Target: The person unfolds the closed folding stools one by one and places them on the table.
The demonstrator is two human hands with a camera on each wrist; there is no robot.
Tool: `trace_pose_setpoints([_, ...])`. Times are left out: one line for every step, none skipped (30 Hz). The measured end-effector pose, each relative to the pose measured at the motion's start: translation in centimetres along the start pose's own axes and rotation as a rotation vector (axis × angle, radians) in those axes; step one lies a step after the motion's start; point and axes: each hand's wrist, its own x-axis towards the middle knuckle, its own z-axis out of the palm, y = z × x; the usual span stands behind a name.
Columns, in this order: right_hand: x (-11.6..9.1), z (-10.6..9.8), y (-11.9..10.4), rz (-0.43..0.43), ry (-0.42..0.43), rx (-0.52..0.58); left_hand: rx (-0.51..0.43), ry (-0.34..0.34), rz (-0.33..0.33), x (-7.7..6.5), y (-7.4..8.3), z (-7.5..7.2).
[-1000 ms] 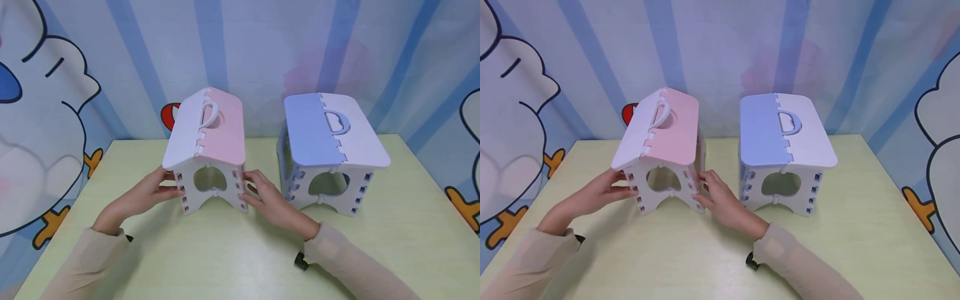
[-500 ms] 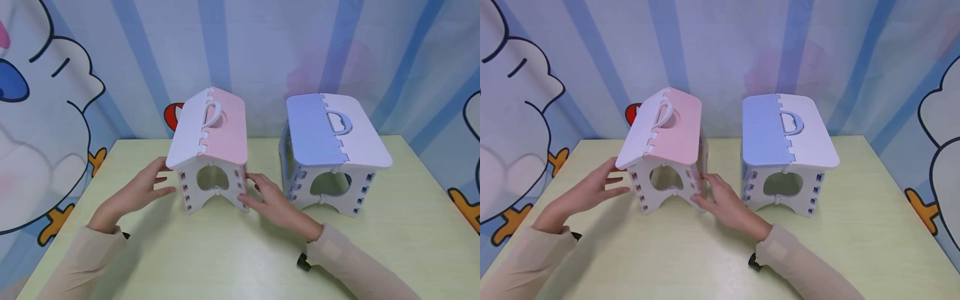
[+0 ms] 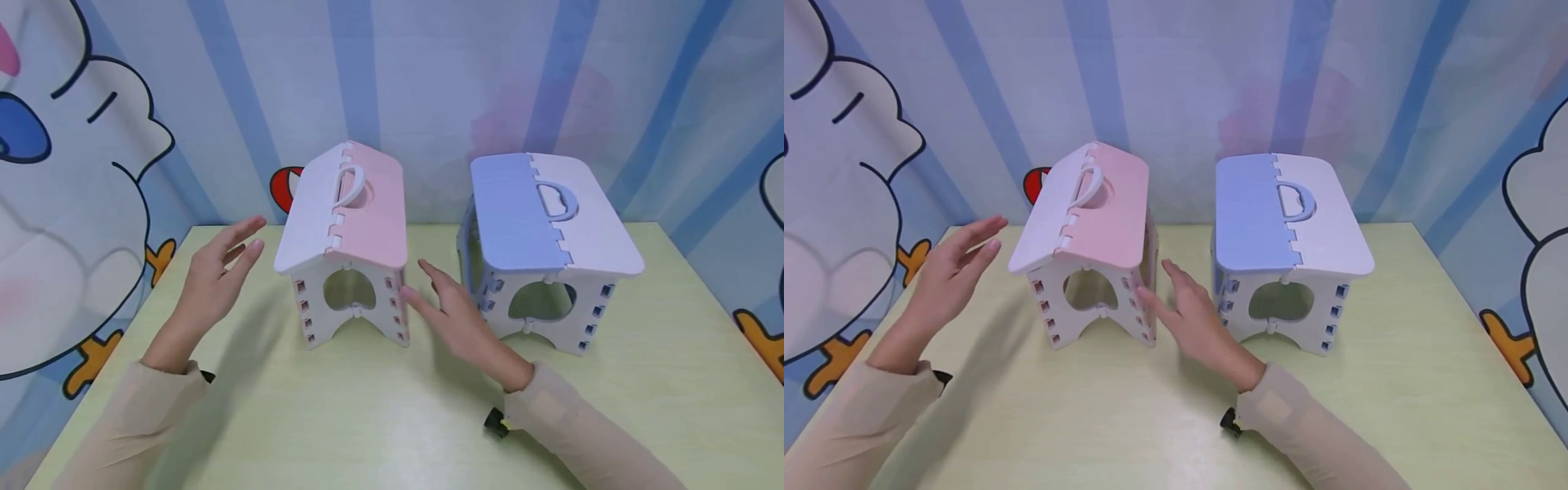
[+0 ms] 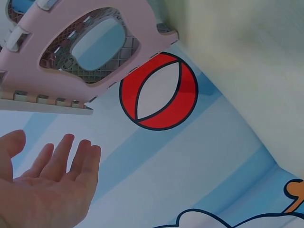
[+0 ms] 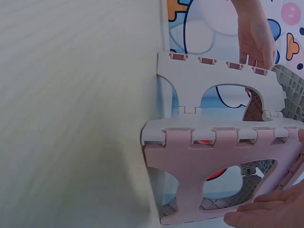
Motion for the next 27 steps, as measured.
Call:
trace_pose_setpoints([0.1,-0.1,-0.1,0.003,0.01,0.007,-0.003,0.01,0.004,0.1,0.2,0.0])
trace_pose_setpoints([0.2,-0.2,-0.1,0.003,0.022,0.01,-0.008,0.019,0.012,0.1,0.3,-0.1])
trace_pose_setpoints([0.2,-0.2,-0.2,0.004,0.032,0.014,-0.007,0.024,0.016,0.2,0.4,-0.2])
trace_pose_setpoints([0.3,-0.3,-0.3,0.005,0.042,0.017,-0.013,0.023,0.023,0.2,0.5,-0.2])
trace_pose_setpoints([0.4,-0.3,-0.4,0.007,0.053,0.019,-0.019,0.022,0.027,0.2,0.7,-0.3])
trace_pose_setpoints([0.5,-0.3,-0.5,0.005,0.063,0.023,-0.02,0.021,0.03,0.2,0.7,-0.3])
trace_pose_setpoints([0.6,-0.3,-0.6,0.003,0.072,0.023,-0.023,0.02,0.035,0.3,0.8,-0.3])
trace_pose_setpoints([0.7,-0.3,-0.8,0.0,0.08,0.023,-0.027,0.019,0.041,0.3,0.9,-0.4])
trace_pose_setpoints([0.8,-0.3,-0.9,-0.007,0.087,0.022,-0.03,0.017,0.045,0.3,0.9,-0.4])
trace_pose_setpoints([0.9,-0.4,-1.1,-0.018,0.093,0.02,-0.03,0.012,0.047,0.4,1.0,-0.4])
trace_pose_setpoints([1.0,-0.4,-1.3,-0.031,0.095,0.017,-0.029,0.003,0.049,0.4,1.1,-0.4])
trace_pose_setpoints([1.1,-0.5,-1.4,-0.051,0.095,0.012,-0.027,-0.008,0.05,0.5,1.1,-0.5])
trace_pose_setpoints([1.2,-0.6,-1.5,-0.074,0.096,0.006,-0.026,-0.02,0.051,0.6,1.2,-0.5])
trace_pose_setpoints([1.3,-0.6,-1.6,-0.099,0.098,0.003,-0.021,-0.035,0.047,0.7,1.3,-0.5])
trace_pose_setpoints([1.3,-0.8,-1.7,-0.123,0.102,0.004,-0.015,-0.051,0.041,0.8,1.3,-0.5])
trace_pose_setpoints([1.4,-0.9,-1.9,-0.142,0.103,0.012,-0.006,-0.067,0.035,0.9,1.4,-0.5])
trace_pose_setpoints([1.5,-1.0,-2.0,-0.155,0.107,0.022,0.0,-0.082,0.03,1.0,1.5,-0.4])
trace_pose_setpoints([1.6,-1.2,-2.1,-0.168,0.114,0.028,0.006,-0.094,0.025,1.1,1.6,-0.4])
trace_pose_setpoints([1.7,-1.3,-2.2,-0.171,0.122,0.036,0.013,-0.102,0.02,1.2,1.7,-0.4])
trace_pose_setpoints([1.8,-1.4,-2.4,-0.17,0.127,0.045,0.017,-0.11,0.016,1.3,1.9,-0.4])
trace_pose_setpoints([1.9,-1.6,-2.7,-0.171,0.131,0.051,0.024,-0.116,0.013,1.4,2.0,-0.4])
trace_pose_setpoints([2.0,-1.7,-2.9,-0.172,0.135,0.053,0.029,-0.12,0.012,1.5,2.1,-0.4])
trace_pose_setpoints([2.2,-1.8,-3.1,-0.174,0.14,0.05,0.033,-0.126,0.01,1.6,2.3,-0.4])
trace_pose_setpoints([2.4,-1.9,-3.3,-0.181,0.142,0.048,0.036,-0.133,0.012,1.7,2.5,-0.4])
trace_pose_setpoints([2.6,-1.9,-3.5,-0.183,0.143,0.049,0.04,-0.141,0.016,1.8,2.6,-0.4])
trace_pose_setpoints([2.8,-2.0,-3.8,-0.187,0.144,0.048,0.043,-0.149,0.019,1.9,2.8,-0.3])
trace_pose_setpoints([2.9,-2.1,-4.0,-0.191,0.146,0.045,0.048,-0.157,0.025,2.0,3.0,-0.3])
